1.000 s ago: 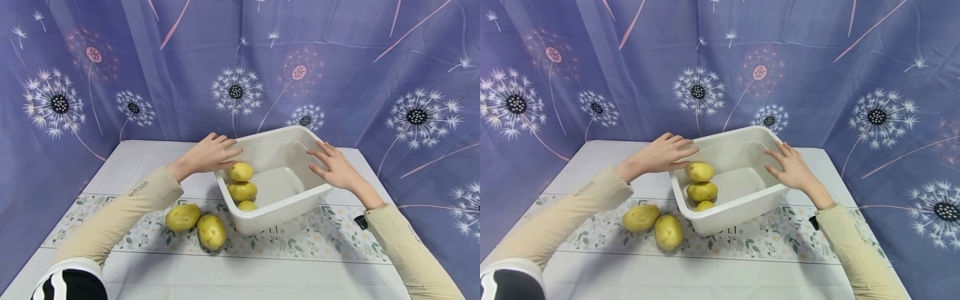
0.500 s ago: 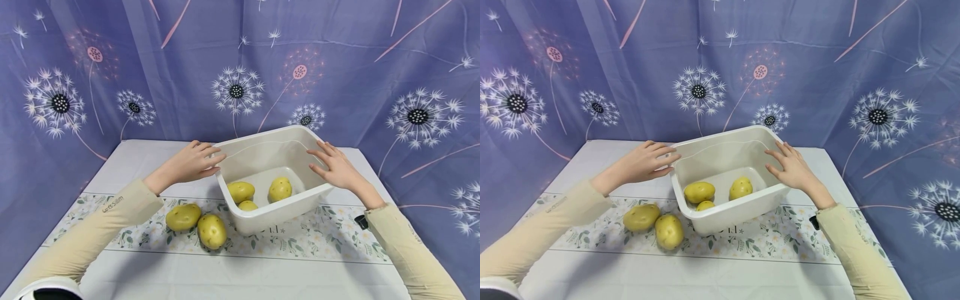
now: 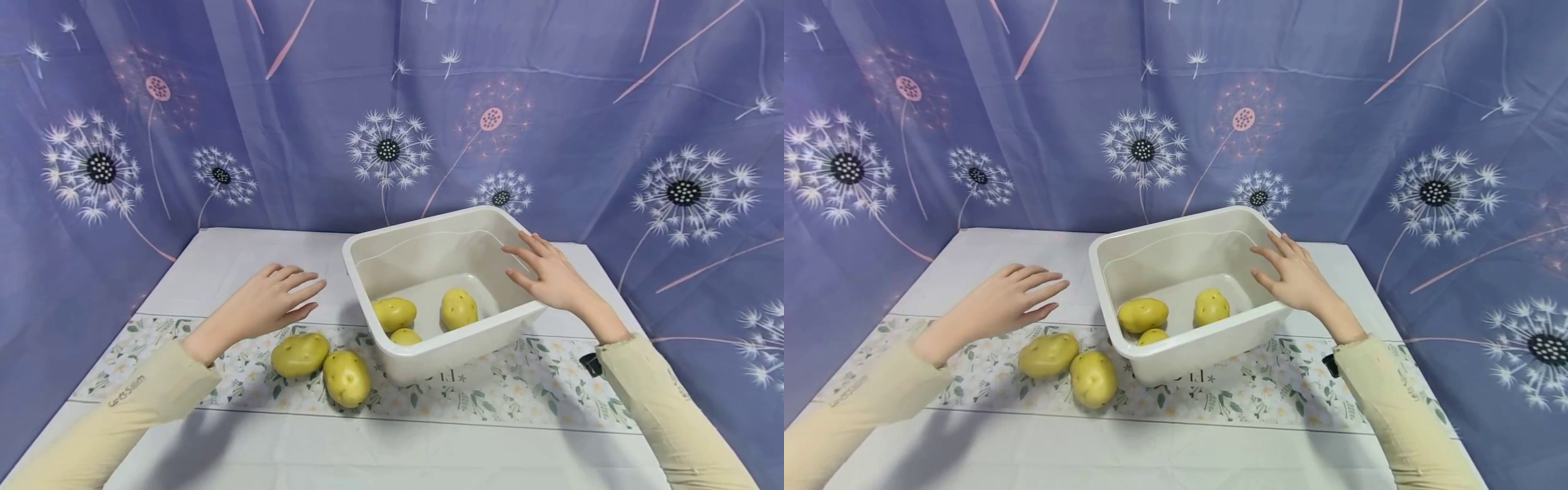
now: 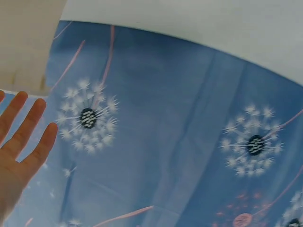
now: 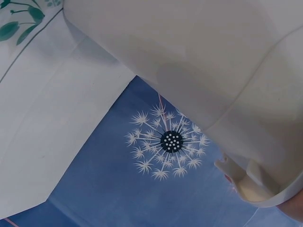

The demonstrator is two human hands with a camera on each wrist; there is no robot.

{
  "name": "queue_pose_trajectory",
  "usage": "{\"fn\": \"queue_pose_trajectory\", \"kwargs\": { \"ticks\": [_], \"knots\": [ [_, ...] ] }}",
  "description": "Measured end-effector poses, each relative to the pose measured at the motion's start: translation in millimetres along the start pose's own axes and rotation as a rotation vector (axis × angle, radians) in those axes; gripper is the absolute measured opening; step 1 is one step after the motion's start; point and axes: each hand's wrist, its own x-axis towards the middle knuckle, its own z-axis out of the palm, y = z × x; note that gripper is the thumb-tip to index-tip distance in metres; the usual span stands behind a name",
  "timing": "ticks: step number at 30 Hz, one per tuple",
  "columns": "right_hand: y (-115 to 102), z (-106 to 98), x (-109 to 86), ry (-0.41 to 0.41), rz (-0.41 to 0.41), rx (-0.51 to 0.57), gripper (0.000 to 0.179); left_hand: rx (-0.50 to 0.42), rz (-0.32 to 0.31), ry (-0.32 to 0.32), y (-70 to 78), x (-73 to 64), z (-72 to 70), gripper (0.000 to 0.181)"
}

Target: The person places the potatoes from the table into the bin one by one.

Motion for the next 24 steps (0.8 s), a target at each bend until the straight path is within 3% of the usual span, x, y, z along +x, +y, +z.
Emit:
{"fn": "queue_pose_trajectory", "kwargs": {
  "ticks": [8,14,24],
  "knots": [
    [0,0,-2.0,-0.006,0.01,-0.001,0.048,-0.012,-0.027,-0.062,10.6,-31.1,8.7,0.053],
    [0,1,-1.5,-0.016,0.02,0.006,0.048,-0.018,-0.044,-0.102,16.3,-46.1,16.2,0.039],
    [-2,0,-0.1,0.01,0.002,0.0,0.047,-0.049,-0.073,-0.28,37.8,-62.3,30.1,0.046]
  ]
}}
